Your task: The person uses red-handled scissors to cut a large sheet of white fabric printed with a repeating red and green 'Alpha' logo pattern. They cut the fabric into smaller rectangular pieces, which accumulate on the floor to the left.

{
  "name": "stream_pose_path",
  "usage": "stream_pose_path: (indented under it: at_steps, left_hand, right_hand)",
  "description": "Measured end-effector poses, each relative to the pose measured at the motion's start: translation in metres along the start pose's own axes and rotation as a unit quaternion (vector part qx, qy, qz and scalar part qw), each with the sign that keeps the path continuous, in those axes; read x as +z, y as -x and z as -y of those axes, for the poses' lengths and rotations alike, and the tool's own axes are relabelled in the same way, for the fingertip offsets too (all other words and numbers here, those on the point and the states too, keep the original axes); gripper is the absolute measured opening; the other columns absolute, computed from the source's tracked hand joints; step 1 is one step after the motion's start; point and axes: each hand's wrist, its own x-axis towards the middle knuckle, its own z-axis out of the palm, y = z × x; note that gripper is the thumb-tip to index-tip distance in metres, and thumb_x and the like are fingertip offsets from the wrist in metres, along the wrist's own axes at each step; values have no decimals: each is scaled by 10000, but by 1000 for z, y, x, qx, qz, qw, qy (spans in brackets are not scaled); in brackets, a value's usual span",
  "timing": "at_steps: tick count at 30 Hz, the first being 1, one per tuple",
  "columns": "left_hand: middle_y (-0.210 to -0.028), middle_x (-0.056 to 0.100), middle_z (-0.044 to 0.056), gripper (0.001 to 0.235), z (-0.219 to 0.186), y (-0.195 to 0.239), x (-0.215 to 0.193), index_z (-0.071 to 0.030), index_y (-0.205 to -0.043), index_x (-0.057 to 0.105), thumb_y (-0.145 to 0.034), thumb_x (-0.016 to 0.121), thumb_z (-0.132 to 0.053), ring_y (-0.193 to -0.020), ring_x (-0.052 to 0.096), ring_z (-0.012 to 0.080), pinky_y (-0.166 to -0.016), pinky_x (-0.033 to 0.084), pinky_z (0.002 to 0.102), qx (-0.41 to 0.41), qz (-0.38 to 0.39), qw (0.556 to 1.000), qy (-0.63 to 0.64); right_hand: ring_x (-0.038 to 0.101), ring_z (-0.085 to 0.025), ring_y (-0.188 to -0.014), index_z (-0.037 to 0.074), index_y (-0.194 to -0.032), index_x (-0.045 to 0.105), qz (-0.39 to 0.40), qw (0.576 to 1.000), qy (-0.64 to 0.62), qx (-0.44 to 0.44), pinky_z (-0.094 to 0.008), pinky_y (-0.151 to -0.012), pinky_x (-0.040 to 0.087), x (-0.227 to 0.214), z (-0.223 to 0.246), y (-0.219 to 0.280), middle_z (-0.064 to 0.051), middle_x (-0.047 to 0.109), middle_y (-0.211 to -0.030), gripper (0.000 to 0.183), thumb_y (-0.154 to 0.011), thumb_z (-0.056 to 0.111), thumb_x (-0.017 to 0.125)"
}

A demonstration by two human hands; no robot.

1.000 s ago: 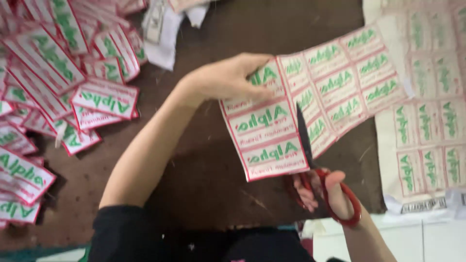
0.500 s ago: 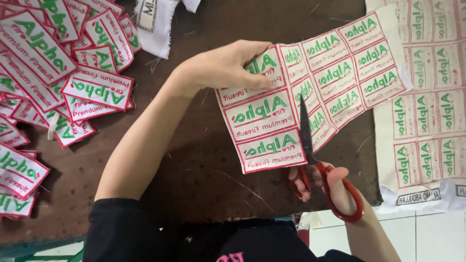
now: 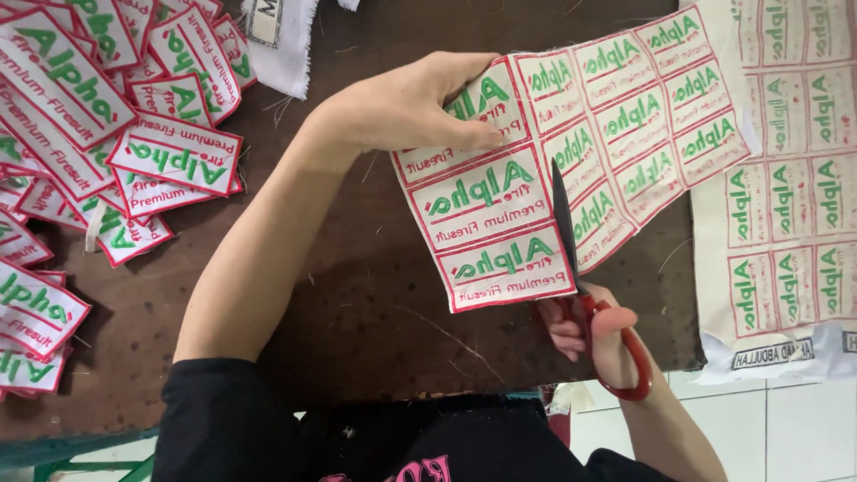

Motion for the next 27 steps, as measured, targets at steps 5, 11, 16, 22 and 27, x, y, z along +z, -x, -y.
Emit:
stream_pose_path:
  at_steps: [5,11,16,22,27]
  left_hand:
    - [-1187,738,-20,314,-1,1,-2,-90,-1235,590,-931,616,-164,-1001,722,64,-828,635,224,11,-2,1000,-25]
    - [-1207,742,-9,349,-1,1,0,-87,-1272,570,-929,610,-142,-991,734,69,-821,661,227,0,2,1000,-13]
    - [-1250,718,12,370,0,2,-3,-72,-1313,546,-955,607,-145,-1037,731,97,-856,661,245,17,12,1000,5]
    - [-1283,679,19,442,8,1,-3,-40,-1390,507,-957,588,-82,-1055,690,96,-885,650,261,53,32,998,19]
    - [-1248,698,-2,453,5,1,-2,-58,-1377,523,-932,603,-94,-1028,690,73,-871,645,245,18,24,1000,6]
  right_hand:
    - [346,-86,-463,3,-897,546,3,999,13,-41,-278,-390,401,18,11,1,-4,370,-631,1075,-565,1025,500]
    - [326,-96,-520,62,-856,456,129,988,-41,-69,-271,-471,373,8,1,-9,12,323,-664,936,-679,980,414]
    - [270,-80,-413,76,-742,427,44,996,47,-63,-242,-293,333,44,34,-6,30,289,-552,982,-623,1050,380]
    - [330,-78,-468,18,-796,491,31,998,30,-47,-252,-384,398,37,31,-5,7,363,-598,1070,-566,1061,426]
    - [305,-92,-445,22,-772,500,6,999,37,-39,-272,-340,371,29,19,-11,21,298,-564,1060,-555,1057,433]
